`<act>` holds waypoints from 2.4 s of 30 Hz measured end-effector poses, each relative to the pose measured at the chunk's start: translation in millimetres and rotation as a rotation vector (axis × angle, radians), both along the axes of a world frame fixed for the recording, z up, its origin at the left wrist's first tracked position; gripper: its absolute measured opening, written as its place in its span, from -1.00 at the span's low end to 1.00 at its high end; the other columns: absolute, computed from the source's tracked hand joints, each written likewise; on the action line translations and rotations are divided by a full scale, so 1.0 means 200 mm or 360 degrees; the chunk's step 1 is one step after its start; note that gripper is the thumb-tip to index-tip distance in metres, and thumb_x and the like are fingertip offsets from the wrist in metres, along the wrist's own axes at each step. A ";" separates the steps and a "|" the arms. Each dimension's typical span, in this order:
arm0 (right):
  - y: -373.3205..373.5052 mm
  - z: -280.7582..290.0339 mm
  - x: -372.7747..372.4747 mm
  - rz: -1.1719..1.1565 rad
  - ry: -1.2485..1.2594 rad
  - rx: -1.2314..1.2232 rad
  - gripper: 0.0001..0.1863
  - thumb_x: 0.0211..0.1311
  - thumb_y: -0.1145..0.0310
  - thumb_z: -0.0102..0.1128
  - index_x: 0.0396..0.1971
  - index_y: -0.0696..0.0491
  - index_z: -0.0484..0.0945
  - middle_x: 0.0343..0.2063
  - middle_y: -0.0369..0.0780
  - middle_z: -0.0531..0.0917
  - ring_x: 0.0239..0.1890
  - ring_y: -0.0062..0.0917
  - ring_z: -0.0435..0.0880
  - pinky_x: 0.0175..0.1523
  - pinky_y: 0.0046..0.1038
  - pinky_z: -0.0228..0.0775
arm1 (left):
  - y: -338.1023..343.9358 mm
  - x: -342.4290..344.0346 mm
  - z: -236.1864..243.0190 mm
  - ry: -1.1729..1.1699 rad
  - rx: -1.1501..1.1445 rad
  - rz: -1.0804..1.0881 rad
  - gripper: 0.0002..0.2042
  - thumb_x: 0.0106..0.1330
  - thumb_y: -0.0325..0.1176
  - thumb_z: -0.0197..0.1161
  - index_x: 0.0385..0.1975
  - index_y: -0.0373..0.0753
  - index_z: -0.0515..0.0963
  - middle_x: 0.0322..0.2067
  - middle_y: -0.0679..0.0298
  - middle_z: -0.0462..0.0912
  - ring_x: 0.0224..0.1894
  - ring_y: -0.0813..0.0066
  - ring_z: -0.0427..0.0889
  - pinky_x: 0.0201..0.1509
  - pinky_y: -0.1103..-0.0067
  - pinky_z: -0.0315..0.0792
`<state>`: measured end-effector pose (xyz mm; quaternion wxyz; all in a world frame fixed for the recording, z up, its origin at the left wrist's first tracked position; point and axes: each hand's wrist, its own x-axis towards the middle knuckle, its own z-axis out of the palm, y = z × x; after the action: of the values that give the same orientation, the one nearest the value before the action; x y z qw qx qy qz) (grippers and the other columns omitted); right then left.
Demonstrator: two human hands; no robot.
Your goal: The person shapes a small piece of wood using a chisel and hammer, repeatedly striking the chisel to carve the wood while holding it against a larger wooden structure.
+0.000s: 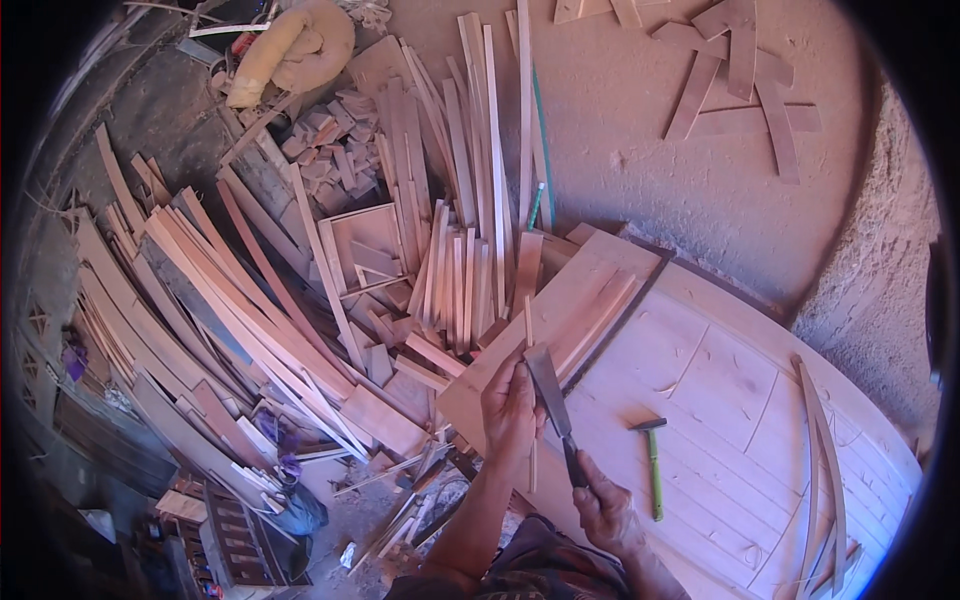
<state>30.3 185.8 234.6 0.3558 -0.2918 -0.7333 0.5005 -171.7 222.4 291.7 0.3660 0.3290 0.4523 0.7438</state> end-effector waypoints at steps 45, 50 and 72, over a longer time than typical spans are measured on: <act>0.04 -0.04 -0.03 0.0005 -0.0054 -0.0081 -0.44 0.43 0.40 0.07 0.40 0.06 0.28 -0.44 -0.26 0.60 -0.58 -0.66 0.53 -0.41 -0.52 0.45 | -0.10 -0.03 -0.09 -0.0099 0.0046 0.0028 -0.65 0.61 -0.30 -0.13 0.31 -0.15 0.36 -0.47 0.32 0.47 -0.68 0.75 0.36 -0.75 0.78 0.25; -0.03 -0.05 -0.03 0.0106 0.0005 -0.0092 -0.44 0.41 0.43 0.08 0.40 0.05 0.29 -0.54 -0.29 0.58 -0.59 -0.68 0.52 -0.42 -0.51 0.44 | -0.08 -0.04 -0.10 0.0149 -0.0087 0.0194 -0.66 0.60 -0.35 -0.09 0.29 -0.15 0.39 -0.52 0.41 0.41 -0.67 0.78 0.31 -0.69 0.79 0.22; 0.06 0.03 -0.03 -0.0040 -0.0047 -0.0202 -0.46 0.39 0.42 0.13 0.36 0.08 0.34 -0.44 -0.13 0.64 -0.48 -0.46 0.63 -0.30 -0.40 0.51 | -0.13 -0.01 -0.03 -0.0306 -0.0123 -0.0015 -0.59 0.59 -0.18 -0.07 0.36 -0.12 0.31 -0.55 0.42 0.32 -0.69 0.76 0.30 -0.74 0.80 0.17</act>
<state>23.4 197.7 241.4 0.3318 -0.3304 -0.7016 0.5372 -173.4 197.0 286.7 0.4235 0.2440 0.4419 0.7522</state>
